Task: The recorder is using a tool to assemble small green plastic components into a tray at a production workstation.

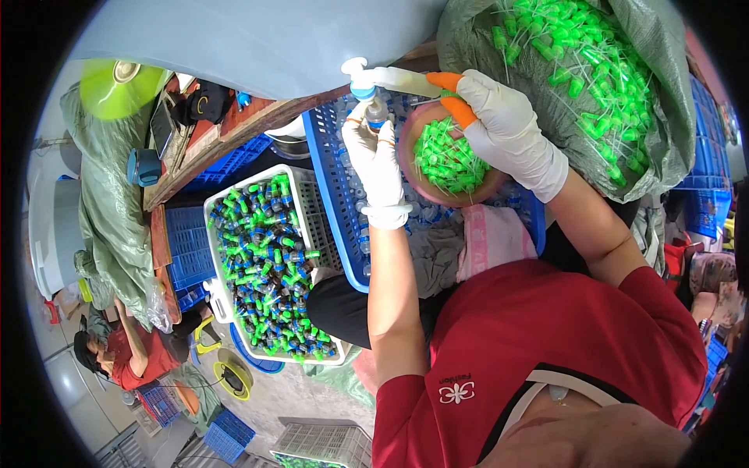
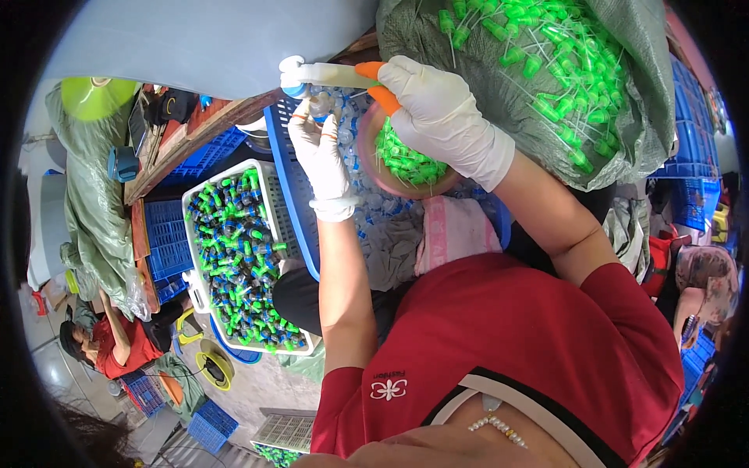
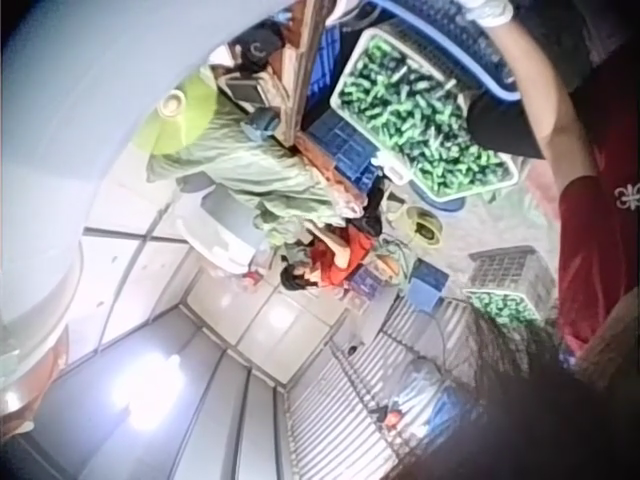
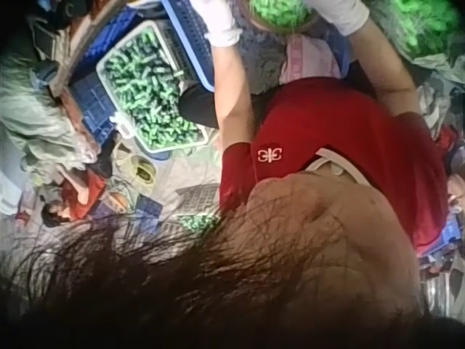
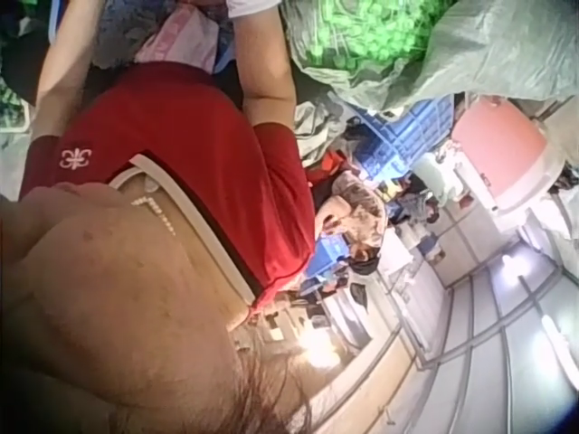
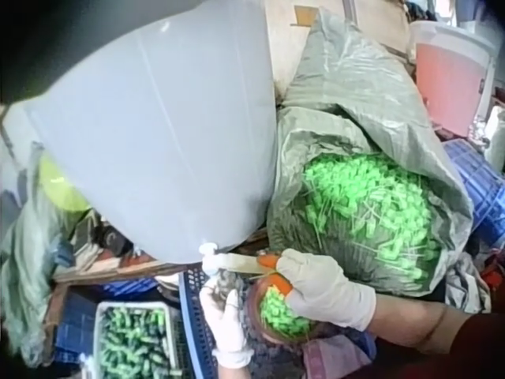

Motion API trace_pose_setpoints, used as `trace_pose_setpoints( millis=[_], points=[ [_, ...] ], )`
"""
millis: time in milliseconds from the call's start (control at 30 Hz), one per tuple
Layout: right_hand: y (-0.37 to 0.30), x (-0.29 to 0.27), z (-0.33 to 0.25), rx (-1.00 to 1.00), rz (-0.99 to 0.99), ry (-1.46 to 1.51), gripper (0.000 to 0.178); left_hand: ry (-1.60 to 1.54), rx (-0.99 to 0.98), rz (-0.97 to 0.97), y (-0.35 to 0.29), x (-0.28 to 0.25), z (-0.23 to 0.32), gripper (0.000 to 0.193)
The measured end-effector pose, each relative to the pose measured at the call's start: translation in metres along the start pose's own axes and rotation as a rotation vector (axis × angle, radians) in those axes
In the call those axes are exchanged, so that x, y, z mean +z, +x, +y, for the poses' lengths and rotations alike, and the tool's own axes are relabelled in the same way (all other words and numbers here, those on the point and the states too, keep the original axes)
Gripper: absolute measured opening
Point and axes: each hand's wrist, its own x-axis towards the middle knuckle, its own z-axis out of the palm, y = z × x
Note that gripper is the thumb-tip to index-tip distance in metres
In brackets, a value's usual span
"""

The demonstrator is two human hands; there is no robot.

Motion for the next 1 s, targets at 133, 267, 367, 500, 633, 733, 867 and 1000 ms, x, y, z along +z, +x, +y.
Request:
trace_pose_setpoints(
  millis=[133,267,367,500,633,733,867,1000],
  points=[
    [-0.001,0.0,0.001,0.012,-0.004,0.011,0.031,0.01,0.0,0.009,0.0,0.0,-0.001,0.042],
    [-0.001,0.002,0.003,0.009,-0.014,0.002,0.03,0.034,0.01,0.007,0.0,0.0,-0.002,0.042],
    [-0.001,0.002,0.003,0.005,-0.017,0.01,0.03,0.042,0.014,0.004,0.0,-0.001,-0.003,0.042],
    [0.001,-0.005,-0.001,-0.014,-0.004,-0.076,0.033,0.03,0.008,0.004,-0.001,-0.004,-0.007,0.042],
    [-0.001,-0.009,-0.007,-0.029,0.006,-0.138,0.035,0.028,-0.008,-0.001,-0.007,-0.012,-0.015,0.043],
    [-0.008,-0.01,-0.012,-0.118,0.151,0.056,0.038,0.05,-0.033,-0.017,-0.017,-0.016,-0.017,0.043],
    [-0.021,0.006,-0.005,-0.041,-0.062,-0.066,0.038,0.092,-0.078,-0.123,-0.037,-0.009,-0.012,0.045],
    [-0.029,0.014,0.004,-0.132,-0.235,-0.152,0.037,-0.046,-0.178,-0.199,-0.056,-0.005,-0.01,0.04]
  ],
)
